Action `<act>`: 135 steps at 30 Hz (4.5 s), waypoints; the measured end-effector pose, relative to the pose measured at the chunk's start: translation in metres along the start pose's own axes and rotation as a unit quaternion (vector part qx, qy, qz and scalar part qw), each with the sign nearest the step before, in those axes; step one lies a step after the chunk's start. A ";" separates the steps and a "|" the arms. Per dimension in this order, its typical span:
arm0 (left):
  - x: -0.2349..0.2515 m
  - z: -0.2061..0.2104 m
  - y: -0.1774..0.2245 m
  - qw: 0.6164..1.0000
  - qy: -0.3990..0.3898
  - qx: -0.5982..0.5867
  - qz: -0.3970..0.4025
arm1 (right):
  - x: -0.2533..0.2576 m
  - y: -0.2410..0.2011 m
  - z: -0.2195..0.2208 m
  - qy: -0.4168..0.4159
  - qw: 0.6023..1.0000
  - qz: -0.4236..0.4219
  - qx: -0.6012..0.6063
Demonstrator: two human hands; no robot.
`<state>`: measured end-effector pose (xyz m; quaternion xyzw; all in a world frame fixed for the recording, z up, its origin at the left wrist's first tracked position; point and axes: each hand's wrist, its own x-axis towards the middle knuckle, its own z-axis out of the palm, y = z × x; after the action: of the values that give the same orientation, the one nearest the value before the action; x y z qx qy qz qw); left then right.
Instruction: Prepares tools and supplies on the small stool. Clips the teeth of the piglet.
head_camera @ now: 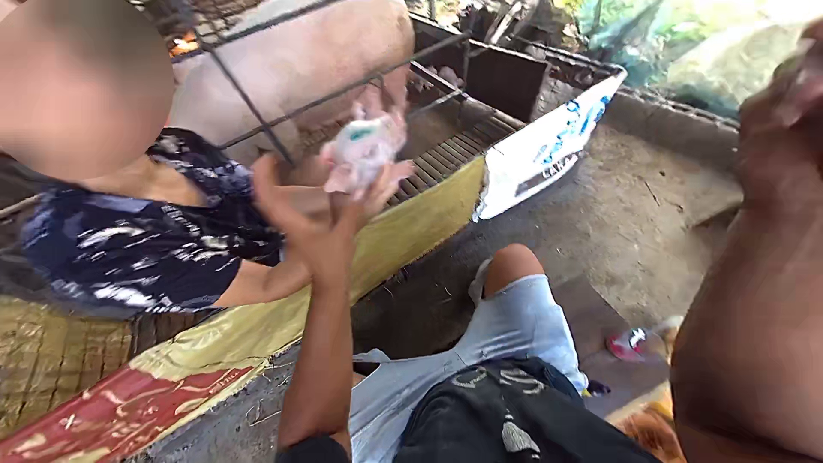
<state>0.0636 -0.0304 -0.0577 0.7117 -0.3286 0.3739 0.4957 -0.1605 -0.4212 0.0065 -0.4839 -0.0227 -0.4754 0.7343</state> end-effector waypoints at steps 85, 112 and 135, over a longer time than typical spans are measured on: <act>-0.326 -0.034 -0.112 0.712 -0.521 0.160 -0.443 | -0.288 0.127 -0.299 0.036 0.448 0.388 -0.805; -0.317 -0.070 -0.120 0.721 -0.444 0.135 -0.514 | -0.267 0.207 -0.230 -0.350 0.255 0.566 -0.702; -0.324 -0.067 -0.125 0.706 -0.450 0.119 -0.534 | -0.119 0.069 -0.076 -0.224 0.668 0.229 -0.672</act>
<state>-0.0093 0.1012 -0.3782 0.9050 -0.0307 -0.2815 0.3174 -0.2083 -0.3906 -0.1406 -0.9282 0.2504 -0.0567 0.2693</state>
